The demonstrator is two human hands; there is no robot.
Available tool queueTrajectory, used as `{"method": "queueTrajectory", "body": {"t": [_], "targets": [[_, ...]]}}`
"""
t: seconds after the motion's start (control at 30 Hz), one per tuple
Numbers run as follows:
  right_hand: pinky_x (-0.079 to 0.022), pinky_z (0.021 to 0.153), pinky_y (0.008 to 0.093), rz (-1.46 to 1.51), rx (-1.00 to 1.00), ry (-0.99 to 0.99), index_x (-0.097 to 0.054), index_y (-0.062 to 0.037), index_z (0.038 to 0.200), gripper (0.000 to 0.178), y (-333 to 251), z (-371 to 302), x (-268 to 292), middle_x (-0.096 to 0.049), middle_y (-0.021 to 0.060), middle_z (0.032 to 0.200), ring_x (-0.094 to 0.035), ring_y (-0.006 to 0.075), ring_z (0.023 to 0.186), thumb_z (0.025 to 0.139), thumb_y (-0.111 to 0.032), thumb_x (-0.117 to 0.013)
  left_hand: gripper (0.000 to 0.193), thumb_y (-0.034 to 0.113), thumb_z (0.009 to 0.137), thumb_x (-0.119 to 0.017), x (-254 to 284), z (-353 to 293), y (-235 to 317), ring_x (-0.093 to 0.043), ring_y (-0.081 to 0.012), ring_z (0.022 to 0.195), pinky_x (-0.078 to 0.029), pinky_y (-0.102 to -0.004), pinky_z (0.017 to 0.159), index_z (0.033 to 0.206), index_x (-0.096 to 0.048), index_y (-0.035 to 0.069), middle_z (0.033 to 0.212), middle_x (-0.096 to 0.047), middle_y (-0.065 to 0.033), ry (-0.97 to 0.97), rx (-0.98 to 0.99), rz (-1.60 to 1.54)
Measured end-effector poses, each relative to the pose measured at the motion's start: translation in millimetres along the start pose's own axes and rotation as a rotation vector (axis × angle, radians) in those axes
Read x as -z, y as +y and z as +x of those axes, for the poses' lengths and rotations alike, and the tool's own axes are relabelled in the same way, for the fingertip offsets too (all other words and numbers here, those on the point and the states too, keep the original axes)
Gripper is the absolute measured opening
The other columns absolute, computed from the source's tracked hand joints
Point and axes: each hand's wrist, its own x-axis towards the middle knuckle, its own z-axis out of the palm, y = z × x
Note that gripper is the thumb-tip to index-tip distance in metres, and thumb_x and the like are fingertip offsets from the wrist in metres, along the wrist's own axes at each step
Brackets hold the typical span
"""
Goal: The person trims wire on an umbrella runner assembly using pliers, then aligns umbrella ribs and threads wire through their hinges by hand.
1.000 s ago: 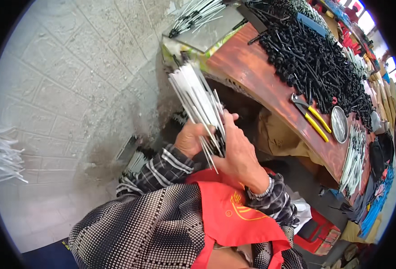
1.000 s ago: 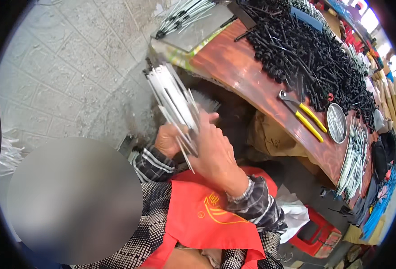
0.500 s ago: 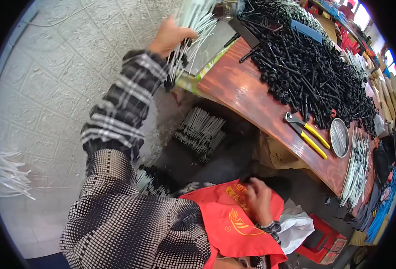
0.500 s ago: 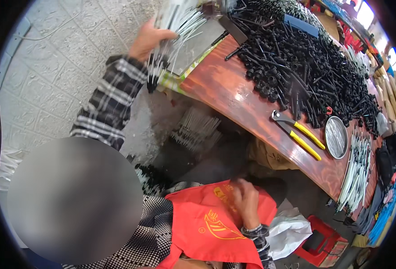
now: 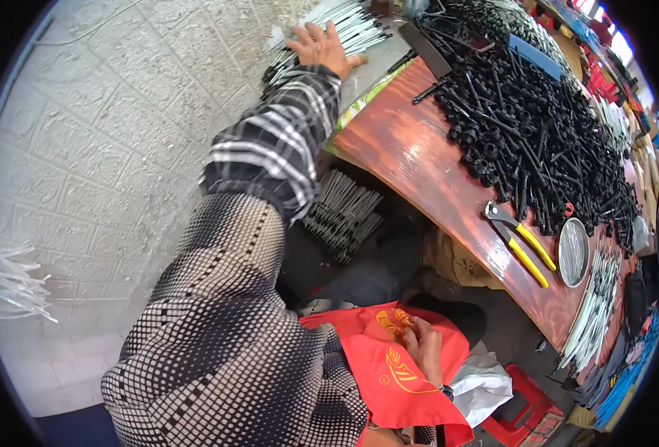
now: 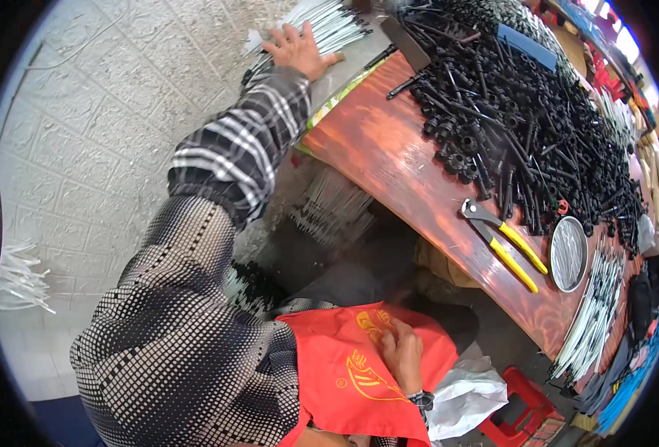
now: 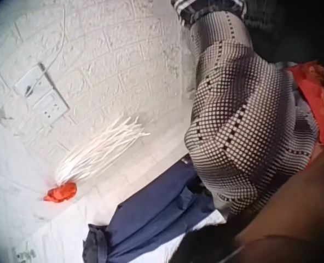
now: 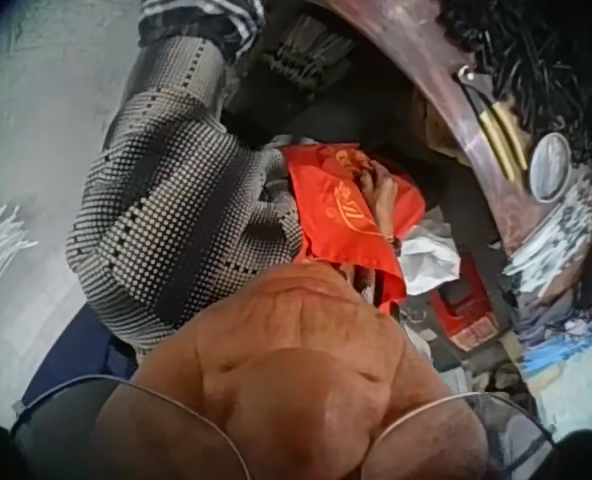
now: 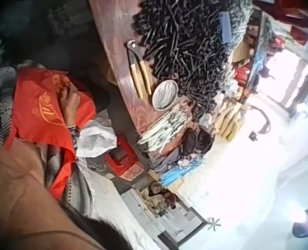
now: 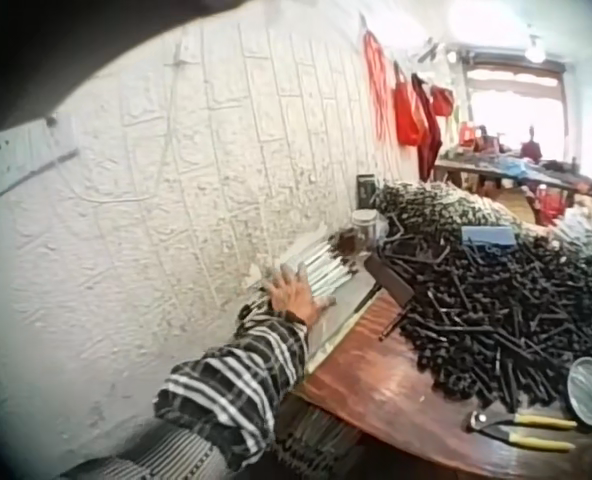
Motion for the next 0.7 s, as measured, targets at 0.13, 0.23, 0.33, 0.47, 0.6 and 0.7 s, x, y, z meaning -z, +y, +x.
{"method": "queueTrajectory", "body": {"t": [0.13, 0.23, 0.33, 0.47, 0.6, 0.7], "targets": [[-0.052, 0.071, 0.0453, 0.013, -0.008, -0.038, -0.065, 0.0023, 0.114, 0.035, -12, -10, 5, -0.067, 0.0268, 0.097, -0.067, 0.0413, 0.084, 0.083, -0.013, -0.062, 0.106, 0.072, 0.075, -0.063, 10, 5, 24, -0.016, -0.0571, 0.139, -0.015, -0.0757, 0.104, 0.154, -0.023, 0.013, 0.155, -0.021, -0.0288, -0.263, 0.019, -0.098], [-0.051, 0.069, 0.0465, -0.077, 0.148, -0.024, -0.065, -0.0015, 0.114, 0.032, -20, -19, 9, -0.067, 0.0248, 0.096, -0.064, 0.0433, 0.082, 0.084, -0.011, -0.061, 0.110, 0.063, 0.074, -0.068, 73, 26, 4, -0.037, -0.0412, 0.133, -0.033, -0.0558, 0.107, 0.153, -0.020, 0.005, 0.146, -0.039, -0.0264, -0.431, -0.017, -0.195], [-0.050, 0.068, 0.0486, -0.149, 0.109, -0.065, -0.065, -0.0012, 0.111, 0.027, -17, -22, 1, -0.066, 0.0243, 0.092, -0.063, 0.0449, 0.080, 0.085, -0.010, -0.060, 0.105, 0.066, 0.072, -0.073, -13, 71, -49, -0.053, -0.0366, 0.121, -0.046, -0.0448, 0.099, 0.145, -0.037, 0.000, 0.136, -0.054, -0.0218, -0.590, -0.226, -0.613], [-0.050, 0.069, 0.0483, -0.116, 0.115, -0.013, -0.064, 0.0043, 0.108, 0.027, -17, -35, 0, -0.065, 0.0270, 0.086, -0.063, 0.0437, 0.080, 0.085, -0.008, -0.059, 0.068, 0.045, 0.082, -0.075, 18, 77, -74, -0.061, -0.0327, 0.102, -0.050, -0.0437, 0.089, 0.127, -0.058, -0.002, 0.114, -0.065, -0.0232, -0.252, -0.452, -0.669], [-0.050, 0.070, 0.0459, -0.084, 0.033, -0.005, -0.063, 0.0072, 0.107, 0.027, -28, -41, 0, -0.064, 0.0282, 0.084, -0.064, 0.0425, 0.078, 0.085, -0.008, -0.059, 0.043, 0.031, 0.096, -0.061, 148, -46, -57, -0.063, -0.0287, 0.092, -0.049, -0.0396, 0.079, 0.127, -0.060, 0.000, 0.107, -0.068, -0.0184, -0.360, 0.468, -0.908], [-0.050, 0.071, 0.0452, -0.113, 0.111, -0.026, -0.063, 0.0071, 0.108, 0.028, -23, -38, -4, -0.065, 0.0280, 0.087, -0.064, 0.0428, 0.079, 0.085, -0.007, -0.059, 0.050, 0.033, 0.100, -0.050, 100, -82, -75, -0.043, -0.0346, 0.132, -0.038, -0.0463, 0.110, 0.141, -0.047, 0.006, 0.146, -0.044, -0.0187, -0.147, 0.645, -0.962]]}}
